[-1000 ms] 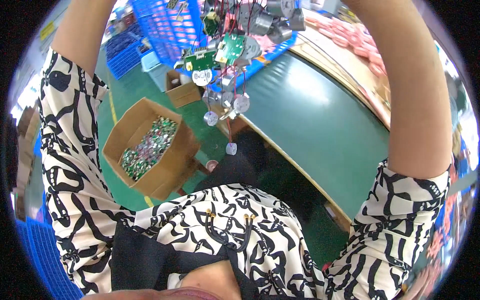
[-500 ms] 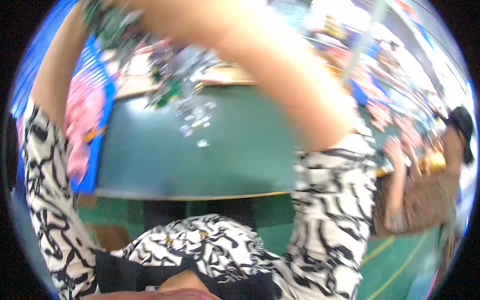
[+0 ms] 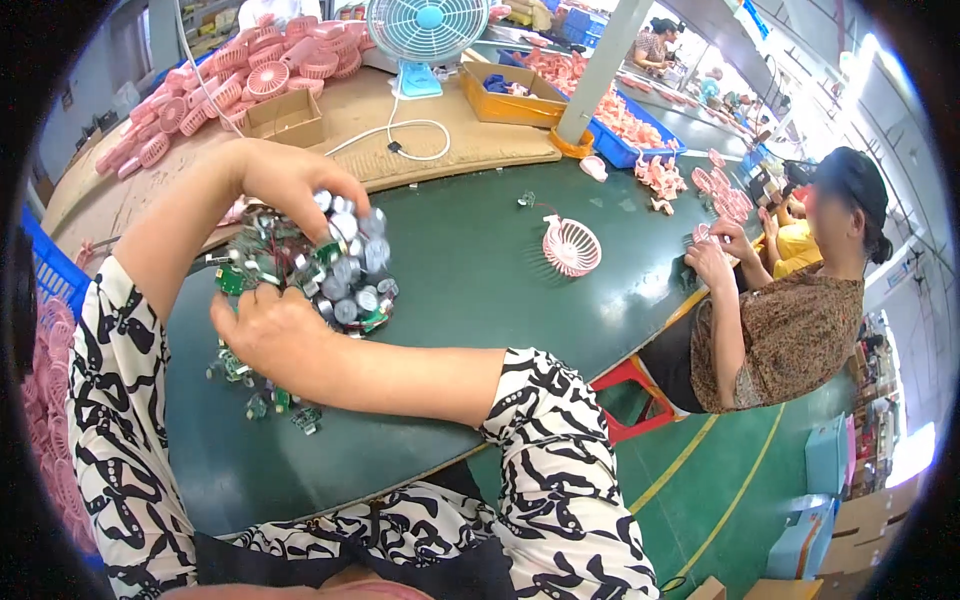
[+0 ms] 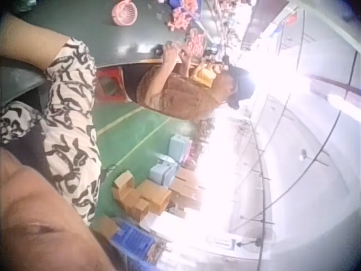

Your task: The person assembles mini fans by fitting motor and circuit units into plastic fan covers by hand. The person also retrieves electronic components from a box onto the workstation and pulls additional fan covers from a large bin using a reacher tool.

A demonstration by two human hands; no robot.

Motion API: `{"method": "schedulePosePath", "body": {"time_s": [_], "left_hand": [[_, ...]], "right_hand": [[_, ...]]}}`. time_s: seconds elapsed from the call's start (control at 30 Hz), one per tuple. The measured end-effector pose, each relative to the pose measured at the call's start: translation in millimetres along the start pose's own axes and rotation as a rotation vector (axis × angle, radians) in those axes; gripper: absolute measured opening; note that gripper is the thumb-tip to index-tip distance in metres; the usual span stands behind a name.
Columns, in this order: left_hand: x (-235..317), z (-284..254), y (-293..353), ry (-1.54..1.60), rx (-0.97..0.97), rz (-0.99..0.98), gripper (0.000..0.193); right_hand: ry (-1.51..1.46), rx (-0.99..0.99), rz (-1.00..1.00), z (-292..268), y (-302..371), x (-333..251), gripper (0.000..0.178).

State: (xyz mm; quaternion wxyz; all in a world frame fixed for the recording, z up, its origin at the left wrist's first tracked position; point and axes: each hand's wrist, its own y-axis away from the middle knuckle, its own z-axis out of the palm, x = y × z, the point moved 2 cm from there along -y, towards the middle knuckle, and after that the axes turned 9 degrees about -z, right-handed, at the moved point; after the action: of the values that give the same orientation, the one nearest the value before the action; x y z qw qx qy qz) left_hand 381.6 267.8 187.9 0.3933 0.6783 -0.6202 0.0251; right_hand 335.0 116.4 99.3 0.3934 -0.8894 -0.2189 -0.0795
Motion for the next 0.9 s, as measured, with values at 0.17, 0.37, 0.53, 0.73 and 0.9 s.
{"method": "schedulePosePath", "body": {"time_s": [0.17,0.37,0.53,0.73,0.9], "left_hand": [[16,9,-50,-0.152,-0.104,0.106,0.05],[43,25,-75,-0.357,0.122,0.189,0.042],[45,35,-74,-0.432,0.279,0.108,0.07],[25,51,-31,-0.285,0.637,0.194,0.06],[60,107,41,-0.278,1.118,0.387,0.031]], "right_hand": [[-0.285,-0.126,0.069,35,-22,0,0.04],[-0.444,0.065,-0.016,121,-43,-16,0.025],[-1.249,-0.154,0.121,124,-43,-3,0.06],[-1.124,-0.281,0.219,132,-65,-7,0.076],[-1.135,-0.397,0.144,136,-92,-16,0.09]]}}
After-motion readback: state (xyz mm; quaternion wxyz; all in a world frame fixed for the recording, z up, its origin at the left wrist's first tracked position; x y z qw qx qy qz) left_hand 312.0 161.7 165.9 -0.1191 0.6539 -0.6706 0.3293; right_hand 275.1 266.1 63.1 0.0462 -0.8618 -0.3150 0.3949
